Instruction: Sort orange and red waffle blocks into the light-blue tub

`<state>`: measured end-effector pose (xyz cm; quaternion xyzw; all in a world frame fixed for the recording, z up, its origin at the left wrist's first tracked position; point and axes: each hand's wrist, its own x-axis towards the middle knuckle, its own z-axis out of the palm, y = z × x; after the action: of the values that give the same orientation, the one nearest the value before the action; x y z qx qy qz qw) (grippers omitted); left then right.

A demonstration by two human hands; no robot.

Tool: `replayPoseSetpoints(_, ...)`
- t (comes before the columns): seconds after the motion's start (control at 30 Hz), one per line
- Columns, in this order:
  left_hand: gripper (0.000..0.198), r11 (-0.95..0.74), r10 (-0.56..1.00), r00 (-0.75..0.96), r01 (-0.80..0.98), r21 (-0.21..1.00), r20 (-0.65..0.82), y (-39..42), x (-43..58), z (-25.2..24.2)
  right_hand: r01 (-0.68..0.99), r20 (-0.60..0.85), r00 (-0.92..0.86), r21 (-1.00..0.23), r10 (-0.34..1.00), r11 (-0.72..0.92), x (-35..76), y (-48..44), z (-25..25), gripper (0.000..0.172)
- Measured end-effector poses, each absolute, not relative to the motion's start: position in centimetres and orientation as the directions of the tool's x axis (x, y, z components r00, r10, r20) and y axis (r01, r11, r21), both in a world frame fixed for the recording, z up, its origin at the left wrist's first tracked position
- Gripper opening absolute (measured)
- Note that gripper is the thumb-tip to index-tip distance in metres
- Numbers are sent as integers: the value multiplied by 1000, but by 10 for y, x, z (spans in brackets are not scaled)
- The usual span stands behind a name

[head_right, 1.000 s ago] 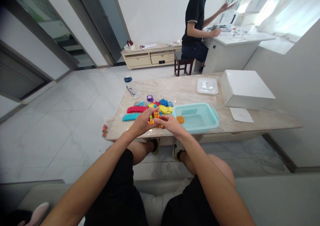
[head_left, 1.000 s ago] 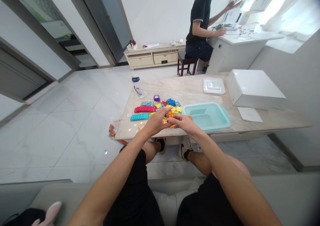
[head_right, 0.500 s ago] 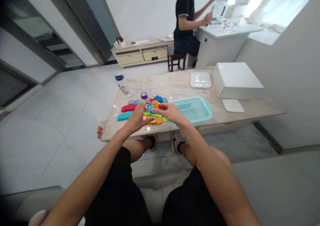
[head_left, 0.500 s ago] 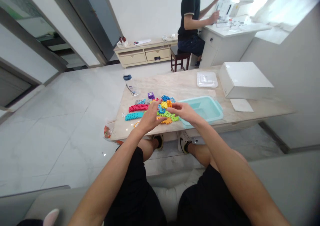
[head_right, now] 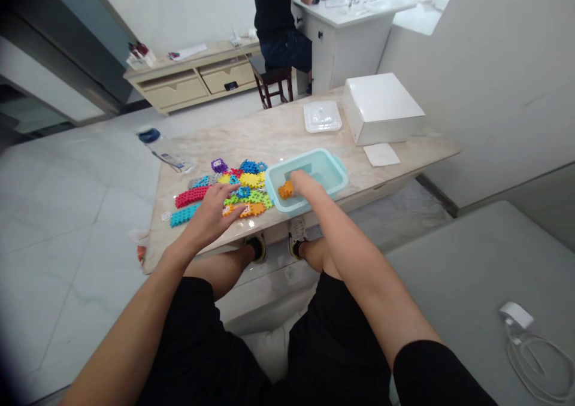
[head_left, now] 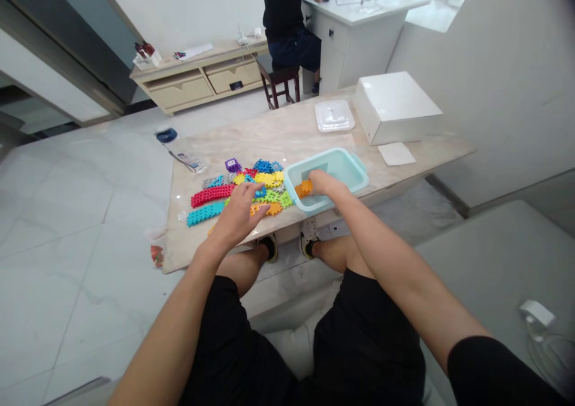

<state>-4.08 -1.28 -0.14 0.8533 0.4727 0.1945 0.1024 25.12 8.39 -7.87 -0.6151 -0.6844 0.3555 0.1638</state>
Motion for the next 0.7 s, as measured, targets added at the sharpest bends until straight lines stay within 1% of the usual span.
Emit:
replayPoseSetpoints(0.07, 44, -538, 843, 492, 767, 350, 218, -13, -41, -2, 811, -275, -209, -585, 939, 9, 246, 93, -90, 35)
replayPoseSetpoints(0.13, 42, -541, 841, 502, 767, 346, 203, -13, -43, -4, 863, -312, -229, -503, 922, 44, 240, 100, -97, 39)
replayPoseSetpoints(0.27, 41, -534, 843, 513, 767, 354, 161, -11, -47, -5, 906, -334, -254, -410, 908, 103, 231, 104, -101, 40)
replayPoseSetpoints(0.37, 43, -534, 841, 522, 759, 373, 142, -10, -47, -4, 918, -334, -258, -376, 906, 122, 228, 101, -100, 37)
replayPoseSetpoints(0.53, 47, -513, 854, 500, 764, 390, 145, -12, -46, -4, 925, -333, -256, -356, 907, 131, 224, 97, -94, 35)
replayPoseSetpoints(0.7, 46, -491, 869, 469, 772, 403, 160, -12, -55, -7, 928, -312, -244, -350, 918, 128, 222, 93, -87, 40)
